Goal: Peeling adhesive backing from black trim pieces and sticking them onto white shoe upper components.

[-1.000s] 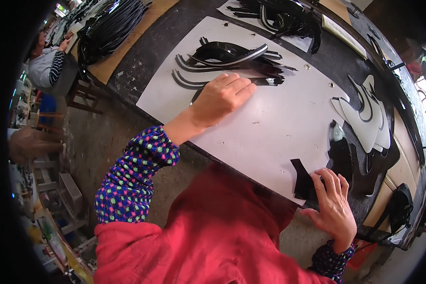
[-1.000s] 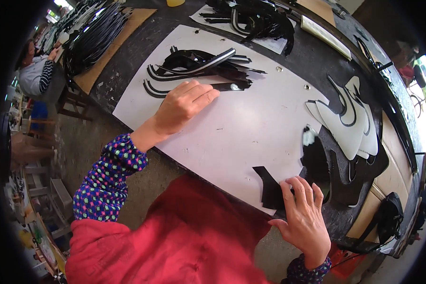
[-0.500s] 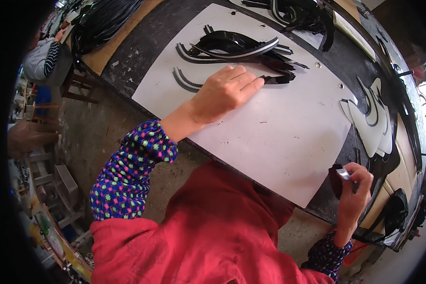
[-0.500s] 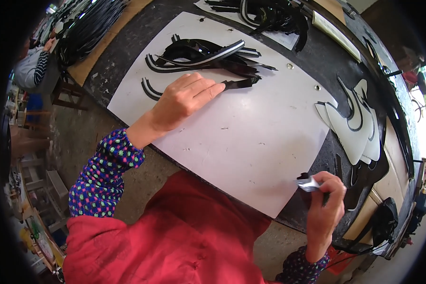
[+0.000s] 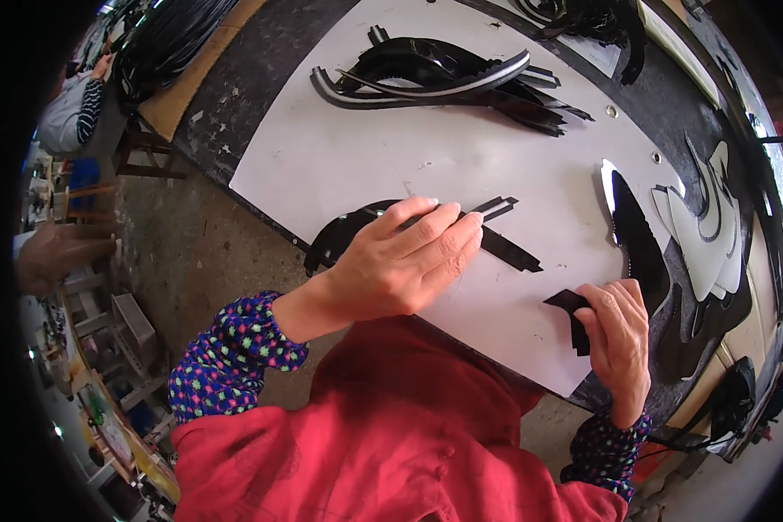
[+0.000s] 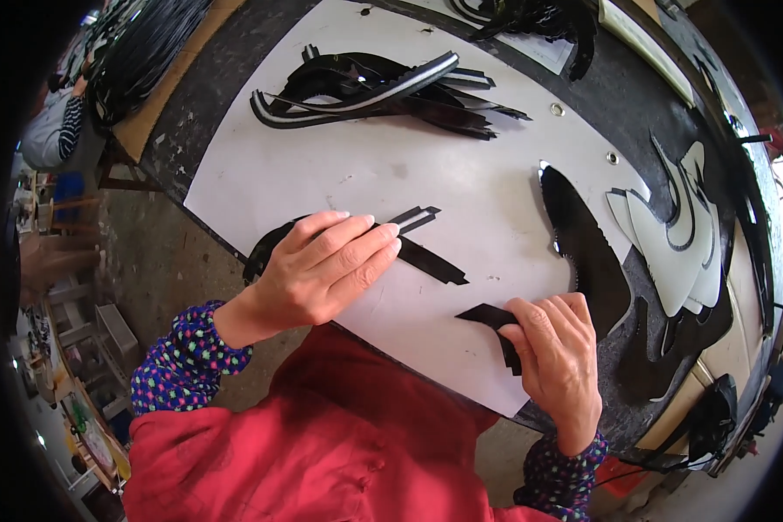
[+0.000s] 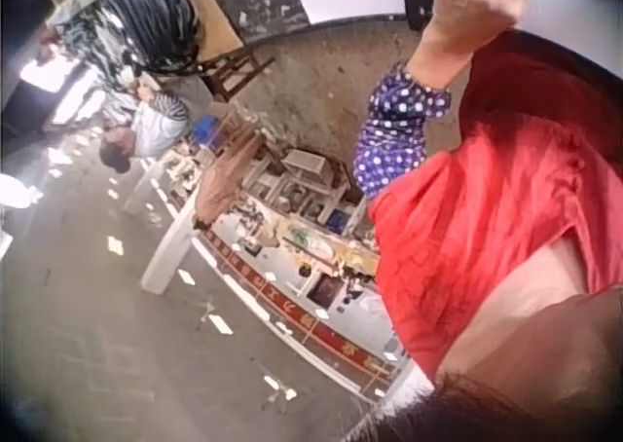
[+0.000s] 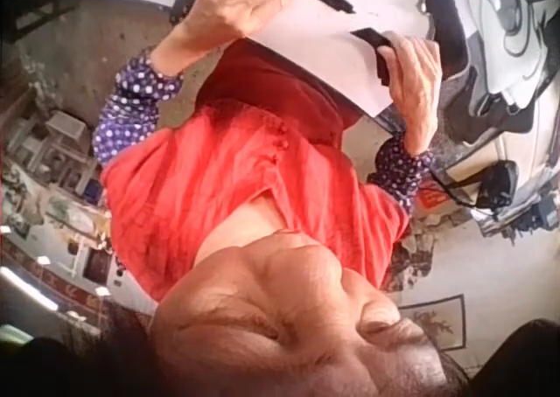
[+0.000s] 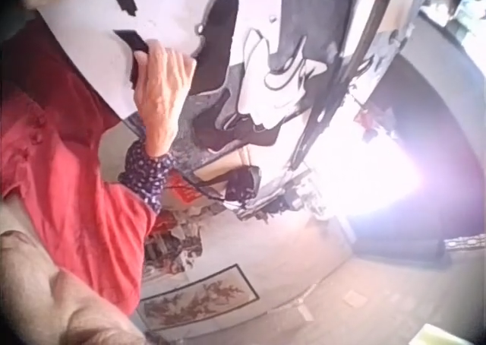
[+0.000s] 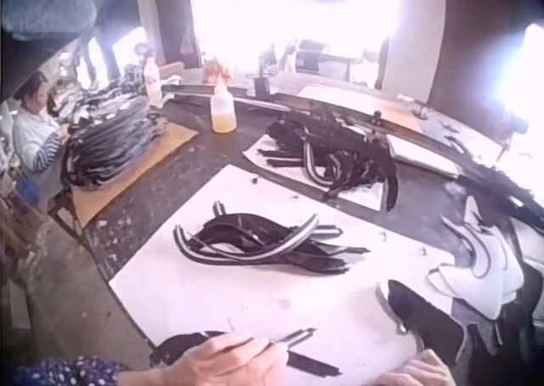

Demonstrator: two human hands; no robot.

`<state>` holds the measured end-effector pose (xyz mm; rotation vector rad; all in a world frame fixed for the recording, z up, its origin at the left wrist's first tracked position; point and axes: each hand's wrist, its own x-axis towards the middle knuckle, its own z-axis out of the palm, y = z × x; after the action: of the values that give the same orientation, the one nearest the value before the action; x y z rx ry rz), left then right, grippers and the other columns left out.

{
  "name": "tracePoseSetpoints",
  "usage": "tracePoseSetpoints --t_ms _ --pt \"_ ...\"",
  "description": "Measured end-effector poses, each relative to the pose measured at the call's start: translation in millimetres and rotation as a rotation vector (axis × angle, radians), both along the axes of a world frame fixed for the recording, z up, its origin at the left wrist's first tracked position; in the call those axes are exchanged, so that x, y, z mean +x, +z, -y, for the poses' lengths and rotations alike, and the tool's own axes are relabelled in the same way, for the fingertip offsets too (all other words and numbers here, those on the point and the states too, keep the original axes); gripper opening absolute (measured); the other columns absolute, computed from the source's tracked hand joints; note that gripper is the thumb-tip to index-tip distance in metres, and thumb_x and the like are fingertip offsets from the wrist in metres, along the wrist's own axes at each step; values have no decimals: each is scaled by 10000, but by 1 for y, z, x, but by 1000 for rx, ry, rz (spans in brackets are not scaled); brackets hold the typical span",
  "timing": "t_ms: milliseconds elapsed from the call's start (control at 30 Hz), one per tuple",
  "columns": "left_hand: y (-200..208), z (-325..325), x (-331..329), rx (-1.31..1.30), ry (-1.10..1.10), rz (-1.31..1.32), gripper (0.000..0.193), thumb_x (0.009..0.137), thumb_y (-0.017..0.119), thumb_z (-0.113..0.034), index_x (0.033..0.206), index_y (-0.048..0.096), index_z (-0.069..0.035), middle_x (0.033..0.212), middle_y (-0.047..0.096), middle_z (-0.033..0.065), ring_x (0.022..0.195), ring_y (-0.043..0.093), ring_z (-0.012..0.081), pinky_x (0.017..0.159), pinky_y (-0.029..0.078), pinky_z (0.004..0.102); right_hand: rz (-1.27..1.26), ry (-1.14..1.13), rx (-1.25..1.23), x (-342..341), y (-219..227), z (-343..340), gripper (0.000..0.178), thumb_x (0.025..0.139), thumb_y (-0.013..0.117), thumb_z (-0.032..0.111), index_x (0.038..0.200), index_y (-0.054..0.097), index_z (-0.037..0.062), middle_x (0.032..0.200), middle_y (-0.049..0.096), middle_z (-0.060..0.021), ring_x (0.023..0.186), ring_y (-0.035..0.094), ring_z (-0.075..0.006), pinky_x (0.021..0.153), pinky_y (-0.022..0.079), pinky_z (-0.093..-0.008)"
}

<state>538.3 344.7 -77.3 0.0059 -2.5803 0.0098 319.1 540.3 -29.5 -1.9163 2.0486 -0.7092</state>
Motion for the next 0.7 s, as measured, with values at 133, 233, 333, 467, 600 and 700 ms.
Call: tracePoseSetpoints --t_ms 133,233,333,467,600,700 --pt "7 -2 2 -55 35 112 242 886 633 -110 1107 730 -96 1197 689 4 1147 606 150 1046 409 366 55 -18 15 6 -10 -3 154 831 715 108 937 641 24 732 573 -71 664 537 -245 698 400 -358" --pt "6 -11 -4 0 4 106 284 903 606 -149 1162 710 -95 1227 678 18 1180 588 154 1062 410 345 67 -46 -14 13 -15 3 136 840 715 106 919 637 28 722 571 -60 645 523 -237 681 382 -356" --pt "2 -12 -14 137 -84 163 298 889 610 -145 1163 709 -85 1231 673 42 1172 589 165 1051 430 343 84 -95 -3 12 -13 4 128 848 712 105 913 634 28 725 574 -60 646 524 -239 686 382 -354" --pt "-1 -9 -19 114 -114 106 291 865 629 -136 1132 721 -66 1203 675 54 1096 610 177 1005 465 341 108 -84 26 12 -13 8 102 861 696 93 903 631 25 727 574 -67 650 524 -243 684 373 -352" --pt "-5 -8 -21 133 -124 98 279 851 657 -146 1111 732 -77 1153 679 38 1038 620 168 977 471 339 139 -128 76 12 -11 11 75 864 681 75 883 631 23 723 569 -71 650 520 -247 676 363 -352" --pt "-7 -10 -22 224 -98 59 272 845 679 -151 1103 738 -90 1111 674 22 1004 623 158 960 470 344 158 -163 87 8 -9 15 61 867 671 70 857 633 23 713 562 -74 651 515 -250 668 357 -354"
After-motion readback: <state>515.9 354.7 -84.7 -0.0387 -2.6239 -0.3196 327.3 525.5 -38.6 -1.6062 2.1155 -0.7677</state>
